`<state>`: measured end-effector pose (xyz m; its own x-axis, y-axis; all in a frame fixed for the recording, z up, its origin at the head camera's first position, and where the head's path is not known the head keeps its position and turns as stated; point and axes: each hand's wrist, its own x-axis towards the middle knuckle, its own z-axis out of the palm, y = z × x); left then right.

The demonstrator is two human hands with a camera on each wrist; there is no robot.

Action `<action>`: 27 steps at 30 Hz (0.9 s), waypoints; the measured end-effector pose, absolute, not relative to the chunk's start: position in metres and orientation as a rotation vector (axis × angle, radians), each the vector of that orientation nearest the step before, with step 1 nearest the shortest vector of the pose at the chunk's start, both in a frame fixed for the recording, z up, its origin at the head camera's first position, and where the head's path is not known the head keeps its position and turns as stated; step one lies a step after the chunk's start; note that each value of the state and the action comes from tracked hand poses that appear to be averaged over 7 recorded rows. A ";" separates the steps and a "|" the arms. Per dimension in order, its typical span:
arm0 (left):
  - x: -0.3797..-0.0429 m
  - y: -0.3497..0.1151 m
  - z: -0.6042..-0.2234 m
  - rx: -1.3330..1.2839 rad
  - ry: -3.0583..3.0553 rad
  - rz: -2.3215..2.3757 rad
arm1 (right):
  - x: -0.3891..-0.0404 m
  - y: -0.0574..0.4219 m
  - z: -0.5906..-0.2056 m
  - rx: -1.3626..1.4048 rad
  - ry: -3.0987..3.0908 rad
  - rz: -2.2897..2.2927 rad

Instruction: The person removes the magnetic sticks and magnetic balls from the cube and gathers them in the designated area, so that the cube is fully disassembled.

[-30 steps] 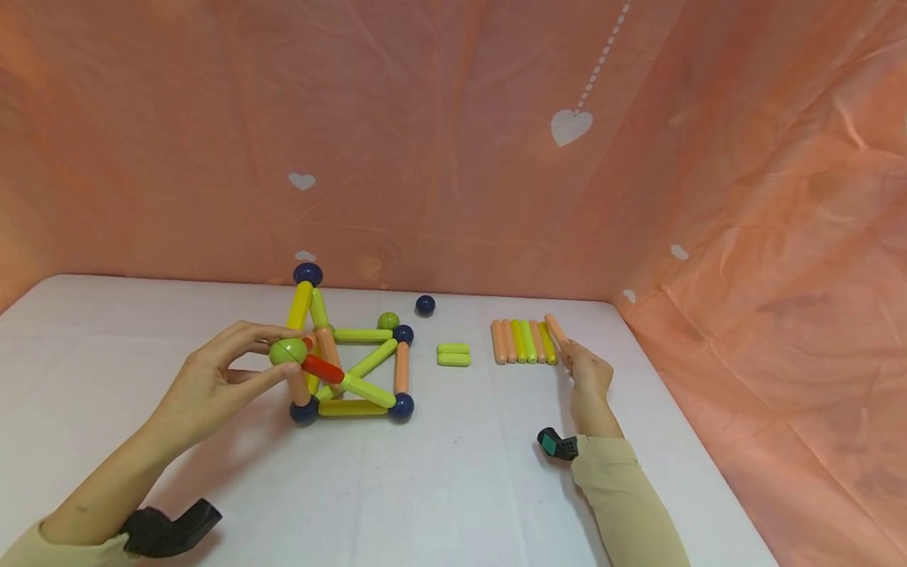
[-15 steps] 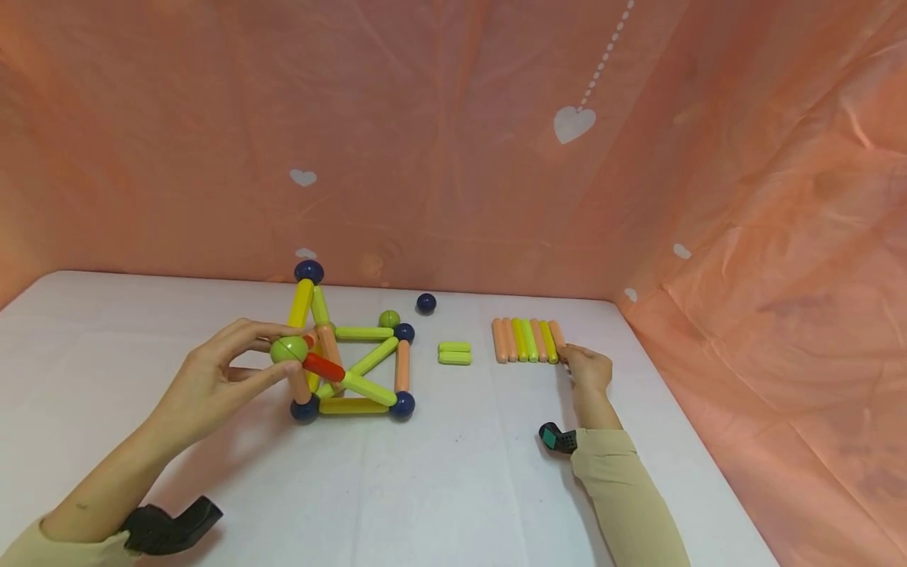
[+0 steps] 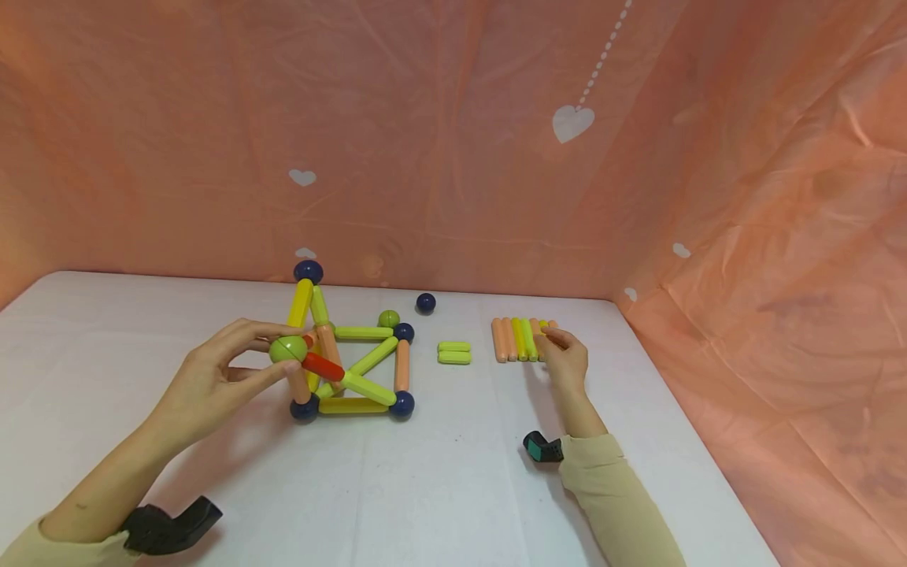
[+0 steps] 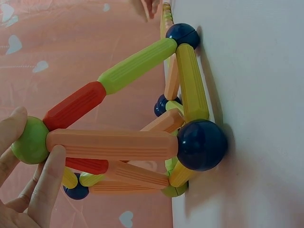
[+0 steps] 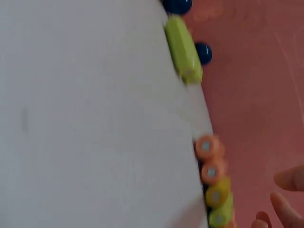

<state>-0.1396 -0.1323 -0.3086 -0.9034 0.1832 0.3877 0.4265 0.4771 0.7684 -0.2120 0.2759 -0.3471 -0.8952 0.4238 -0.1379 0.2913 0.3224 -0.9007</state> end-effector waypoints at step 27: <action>-0.141 -0.132 -0.307 -0.480 -2.513 -1.428 | -0.223 0.175 -0.332 -0.286 -2.311 2.014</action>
